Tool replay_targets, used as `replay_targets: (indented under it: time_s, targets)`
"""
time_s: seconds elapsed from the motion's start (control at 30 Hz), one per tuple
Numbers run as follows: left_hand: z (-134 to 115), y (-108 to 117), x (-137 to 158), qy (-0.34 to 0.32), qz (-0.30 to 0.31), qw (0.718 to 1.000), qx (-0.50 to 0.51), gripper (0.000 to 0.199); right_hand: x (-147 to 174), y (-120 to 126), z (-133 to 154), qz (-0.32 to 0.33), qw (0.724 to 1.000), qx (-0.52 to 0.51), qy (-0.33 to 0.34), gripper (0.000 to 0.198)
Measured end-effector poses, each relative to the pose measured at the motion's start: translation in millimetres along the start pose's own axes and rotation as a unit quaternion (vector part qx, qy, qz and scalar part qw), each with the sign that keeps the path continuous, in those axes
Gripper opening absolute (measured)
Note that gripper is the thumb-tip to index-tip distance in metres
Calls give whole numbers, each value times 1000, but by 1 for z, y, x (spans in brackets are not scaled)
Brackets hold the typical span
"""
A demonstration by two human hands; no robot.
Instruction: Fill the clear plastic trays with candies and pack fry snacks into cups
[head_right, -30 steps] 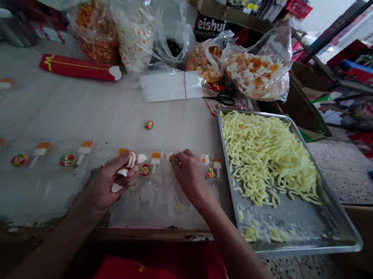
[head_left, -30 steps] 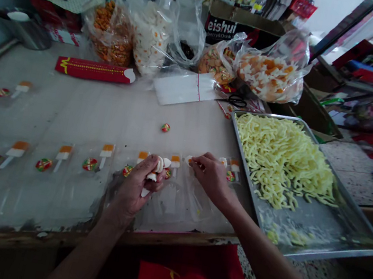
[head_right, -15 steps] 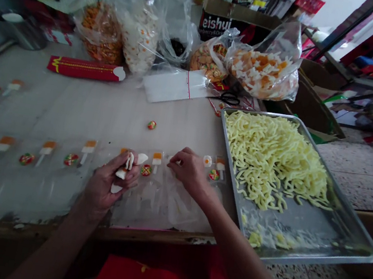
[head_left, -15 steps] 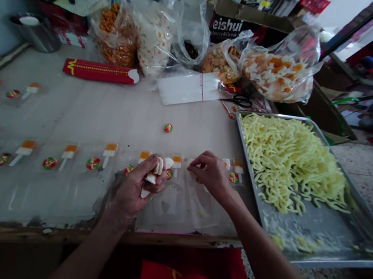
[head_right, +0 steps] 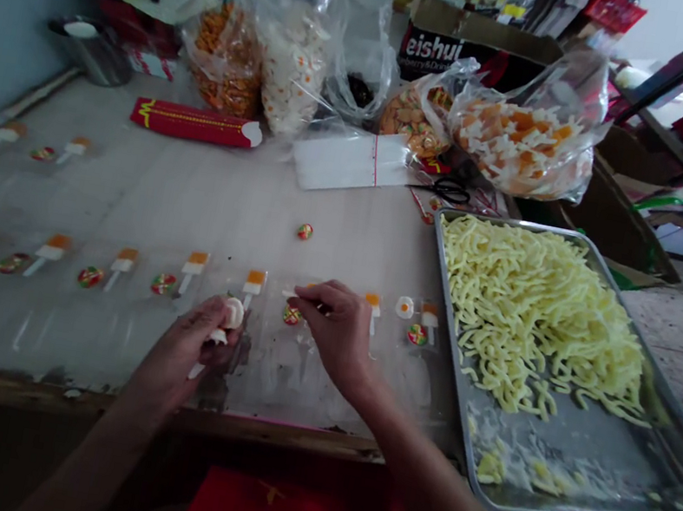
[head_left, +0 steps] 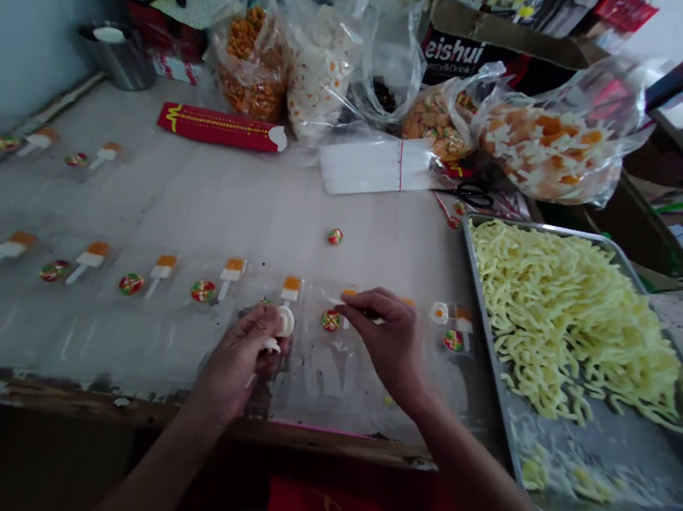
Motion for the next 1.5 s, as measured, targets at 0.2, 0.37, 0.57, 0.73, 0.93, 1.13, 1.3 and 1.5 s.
replay_targets:
  time_s: [0.2, 0.37, 0.57, 0.73, 0.93, 1.13, 1.3, 1.5]
  targets:
    - [-22, 37, -4, 26, -35, 999, -10, 33, -29, -22, -5, 229, 807, 434, 329, 22]
    - [-23, 45, -11, -12, -13, 999, -27, 34, -25, -22, 12, 195, 881, 343, 262, 28]
    - [-17, 50, -8, -31, -46, 998, -8, 33, -22, -70, 29, 164, 984, -56, -40, 32]
    - [-19, 56, 2, -98, -99, 987, -82, 29, -19, -108, 32, 201, 961, -145, -124, 27]
    - [-28, 70, -2, -124, -190, 973, -38, 29, -54, -96, 34, 200, 965, -86, -147, 20]
    - [-28, 72, -10, -125, -197, 972, 38, 30, -61, -111, 45, 240, 952, -113, -151, 32]
    - [-22, 64, -8, -157, -226, 958, 77, 27, -35, -133, 47, 131, 971, -166, -110, 26]
    - [-23, 76, 1, -141, -225, 957, 113, 30, -58, -99, 49, 98, 961, -229, -119, 27]
Point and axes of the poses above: each hand's wrist, its own x-axis away from the middle knuckle, its own y-axis out of the back of the hand, z = x × y, the point moved 2 cm from there along -x, towards the middle knuckle, and after that the axes turned 1 degree about -x, right-handed, at the moved point
